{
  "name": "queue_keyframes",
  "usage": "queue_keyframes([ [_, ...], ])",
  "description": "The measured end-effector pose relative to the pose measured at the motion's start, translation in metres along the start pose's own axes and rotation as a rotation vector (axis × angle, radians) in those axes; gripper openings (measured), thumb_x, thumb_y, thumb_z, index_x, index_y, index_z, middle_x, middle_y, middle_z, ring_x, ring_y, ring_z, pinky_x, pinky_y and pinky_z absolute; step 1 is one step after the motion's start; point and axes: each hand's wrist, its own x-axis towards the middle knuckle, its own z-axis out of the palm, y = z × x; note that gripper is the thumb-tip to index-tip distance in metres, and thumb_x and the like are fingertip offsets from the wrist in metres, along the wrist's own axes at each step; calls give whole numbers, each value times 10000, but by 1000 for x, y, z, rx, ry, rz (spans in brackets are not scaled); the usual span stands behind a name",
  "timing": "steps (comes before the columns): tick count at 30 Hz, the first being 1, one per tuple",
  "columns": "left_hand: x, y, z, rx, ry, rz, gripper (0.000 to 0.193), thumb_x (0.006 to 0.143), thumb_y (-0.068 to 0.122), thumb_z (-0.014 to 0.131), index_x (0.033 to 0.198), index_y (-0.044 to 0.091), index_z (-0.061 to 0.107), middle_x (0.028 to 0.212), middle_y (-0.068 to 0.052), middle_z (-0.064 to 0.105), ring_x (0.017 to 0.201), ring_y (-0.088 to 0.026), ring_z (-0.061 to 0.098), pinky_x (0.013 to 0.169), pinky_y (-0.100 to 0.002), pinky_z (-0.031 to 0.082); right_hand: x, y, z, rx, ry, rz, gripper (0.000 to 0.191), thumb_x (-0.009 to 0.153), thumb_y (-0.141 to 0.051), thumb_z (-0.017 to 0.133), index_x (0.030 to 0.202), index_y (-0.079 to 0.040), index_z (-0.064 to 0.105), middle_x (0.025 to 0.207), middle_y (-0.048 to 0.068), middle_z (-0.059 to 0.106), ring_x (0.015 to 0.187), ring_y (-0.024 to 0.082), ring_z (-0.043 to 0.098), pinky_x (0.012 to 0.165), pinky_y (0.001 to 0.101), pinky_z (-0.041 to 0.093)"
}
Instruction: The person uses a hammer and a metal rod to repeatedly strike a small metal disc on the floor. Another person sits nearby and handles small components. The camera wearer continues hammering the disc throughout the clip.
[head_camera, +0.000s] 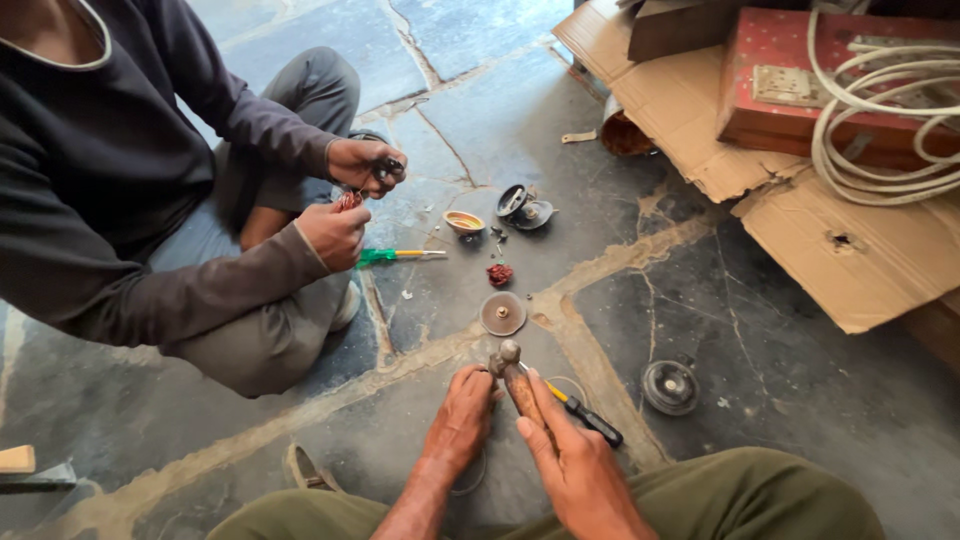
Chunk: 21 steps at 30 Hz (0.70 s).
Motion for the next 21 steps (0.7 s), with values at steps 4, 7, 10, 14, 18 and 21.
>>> queue_keyframes([
  [4, 1, -1, 1, 16, 4, 11, 152, 943, 115, 654, 1037, 35, 565, 1134, -184, 636, 1247, -406, 537, 976, -471, 476, -4, 8, -3, 37, -59, 213, 598, 946, -261, 632, 1513, -139, 486, 769, 224, 717, 666, 275, 733, 673, 395, 559],
  [7, 1, -4, 4, 26, 4, 7, 152, 949, 124, 642, 1041, 31, 564, 1151, -192, 632, 1236, -410, 537, 973, -473, 476, -15, 5, -8, 83, 91, 241, 656, 926, -257, 648, 1550, -151, 475, 766, 193, 718, 609, 253, 733, 633, 382, 576],
  [10, -2, -5, 6, 33, 4, -5, 129, 965, 120, 620, 1039, 30, 564, 1171, -205, 626, 1239, -418, 533, 972, -478, 474, -27, -1, -13, 201, 250, 218, 643, 963, -259, 653, 1572, -141, 481, 816, 148, 713, 567, 257, 693, 596, 362, 588],
  [14, 0, -5, 3, 44, 18, 11, 134, 972, 129, 619, 1040, 31, 558, 1187, -226, 610, 1219, -430, 530, 976, -484, 472, -8, 3, -5, 22, 120, -2, 542, 973, -265, 638, 1495, -140, 561, 942, 218, 748, 770, 379, 711, 658, 402, 559],
  [18, 1, -3, -2, -12, 11, -39, 155, 924, 138, 643, 1037, 49, 586, 1128, -202, 644, 1210, -421, 535, 939, -491, 469, 4, 7, 2, -71, -101, 130, 581, 957, -305, 640, 1491, -136, 484, 942, 285, 707, 874, 464, 697, 695, 466, 530],
  [21, 1, -5, -2, -50, 28, -211, 104, 976, 158, 580, 1014, 61, 581, 1063, -203, 632, 1110, -393, 590, 923, -468, 486, 1, 3, -5, -50, -47, 214, 592, 945, -320, 633, 1499, -169, 487, 792, 247, 705, 765, 403, 728, 664, 440, 551],
])
